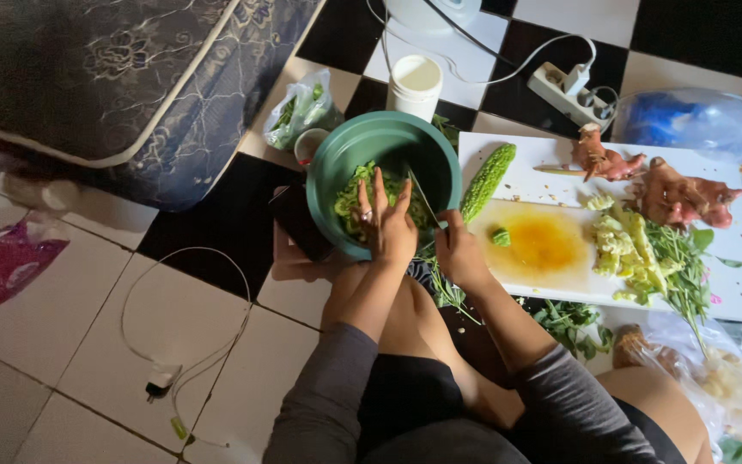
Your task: The person cuts a bitter melon into slices using a knife on a white cutting board and places the slices into a green bowl.
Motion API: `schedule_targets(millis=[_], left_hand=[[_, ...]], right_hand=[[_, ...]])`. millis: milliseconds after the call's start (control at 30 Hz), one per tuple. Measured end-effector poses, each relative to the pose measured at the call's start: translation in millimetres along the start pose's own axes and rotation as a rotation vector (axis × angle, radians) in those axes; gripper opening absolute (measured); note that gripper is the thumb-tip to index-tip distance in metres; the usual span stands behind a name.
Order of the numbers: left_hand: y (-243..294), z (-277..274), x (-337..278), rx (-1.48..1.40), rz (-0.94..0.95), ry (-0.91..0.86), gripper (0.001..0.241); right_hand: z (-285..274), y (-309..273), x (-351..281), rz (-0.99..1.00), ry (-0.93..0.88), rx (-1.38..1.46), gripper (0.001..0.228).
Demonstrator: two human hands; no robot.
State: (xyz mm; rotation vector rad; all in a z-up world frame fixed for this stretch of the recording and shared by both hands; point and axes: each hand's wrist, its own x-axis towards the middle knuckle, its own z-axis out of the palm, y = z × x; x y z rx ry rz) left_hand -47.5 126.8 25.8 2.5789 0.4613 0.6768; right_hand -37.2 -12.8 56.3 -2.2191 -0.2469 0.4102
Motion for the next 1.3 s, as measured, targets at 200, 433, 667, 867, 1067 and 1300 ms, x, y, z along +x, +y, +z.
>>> schedule_targets(millis=[200, 433, 667, 867, 1067, 1300], left_hand=[[-33.6, 12.4, 10.3, 0.108, -0.141, -0.07, 0.039], [8.6, 64.8, 6.4, -0.395, 0.226, 0.024, 0.028], [61.9, 137.2, -27.1, -0.393, 0.332, -0.348, 0.021], [85.8, 142.0, -42.0, -0.263, 0.302, -0.483, 0.021], [99.1, 140.1, -45.0, -0.186, 0.293, -0.51, 0.016], [107.0, 118.7, -39.8, -0.228, 0.288, -0.543, 0.018]], right_hand=[[0.0, 3.6, 1.5, 0.047, 0.017, -0.057, 0.029], [-27.3, 55.7, -0.3, 0.085, 0.156, 0.045, 0.031], [-69.6, 115.9, -28.4, 0.171, 0.286, 0.061, 0.031], [-86.5, 157.2, -50.4, 0.256, 0.216, 0.003, 0.037], [-79.0, 169.0, -58.0, 0.216, 0.157, -0.038, 0.033], [-86.6, 140.6, -70.3, 0.099, 0.211, -0.04, 0.038]])
